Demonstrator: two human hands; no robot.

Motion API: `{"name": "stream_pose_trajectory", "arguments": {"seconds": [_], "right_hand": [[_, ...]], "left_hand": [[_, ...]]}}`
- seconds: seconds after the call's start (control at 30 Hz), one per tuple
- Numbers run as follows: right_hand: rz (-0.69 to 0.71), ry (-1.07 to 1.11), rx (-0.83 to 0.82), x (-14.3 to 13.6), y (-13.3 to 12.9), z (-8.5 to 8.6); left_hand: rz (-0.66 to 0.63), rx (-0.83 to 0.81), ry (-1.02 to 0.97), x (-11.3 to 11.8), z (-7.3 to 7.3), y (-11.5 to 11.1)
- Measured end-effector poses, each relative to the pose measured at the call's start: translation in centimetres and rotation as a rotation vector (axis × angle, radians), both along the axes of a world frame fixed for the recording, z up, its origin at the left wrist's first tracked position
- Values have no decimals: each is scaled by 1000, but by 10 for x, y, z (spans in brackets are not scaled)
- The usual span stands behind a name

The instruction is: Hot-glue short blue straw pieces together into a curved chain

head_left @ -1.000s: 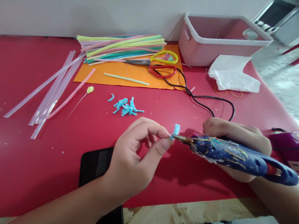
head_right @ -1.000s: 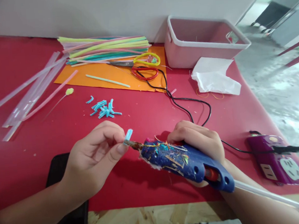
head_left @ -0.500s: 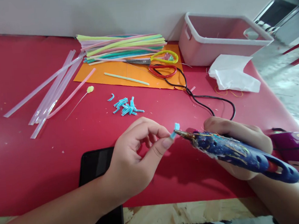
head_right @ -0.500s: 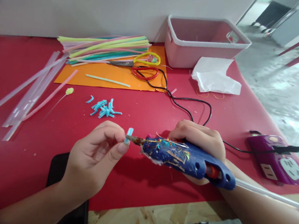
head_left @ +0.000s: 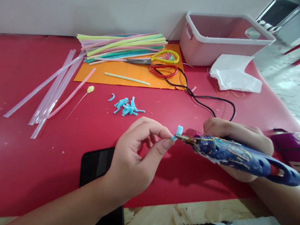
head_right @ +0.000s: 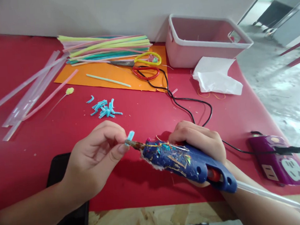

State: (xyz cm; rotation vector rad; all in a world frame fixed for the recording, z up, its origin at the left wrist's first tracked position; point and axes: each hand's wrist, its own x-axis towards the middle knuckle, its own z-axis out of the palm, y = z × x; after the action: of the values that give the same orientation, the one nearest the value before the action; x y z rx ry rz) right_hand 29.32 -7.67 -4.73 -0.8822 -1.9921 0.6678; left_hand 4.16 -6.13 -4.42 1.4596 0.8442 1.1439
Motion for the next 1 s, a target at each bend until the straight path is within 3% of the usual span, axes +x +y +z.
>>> {"name": "stream_pose_trajectory", "arguments": {"seconds": [0.27, 0.47, 1.0], "right_hand": [[-86, -90, 15, -2, -3, 7], [-96, -91, 83, 1, 0, 4], [-178, -67, 67, 0, -3, 2]], "left_hand": [[-5, 26, -6, 0, -2, 1], [-19, 27, -20, 0, -2, 0], [0, 27, 16, -1, 0, -1]]}}
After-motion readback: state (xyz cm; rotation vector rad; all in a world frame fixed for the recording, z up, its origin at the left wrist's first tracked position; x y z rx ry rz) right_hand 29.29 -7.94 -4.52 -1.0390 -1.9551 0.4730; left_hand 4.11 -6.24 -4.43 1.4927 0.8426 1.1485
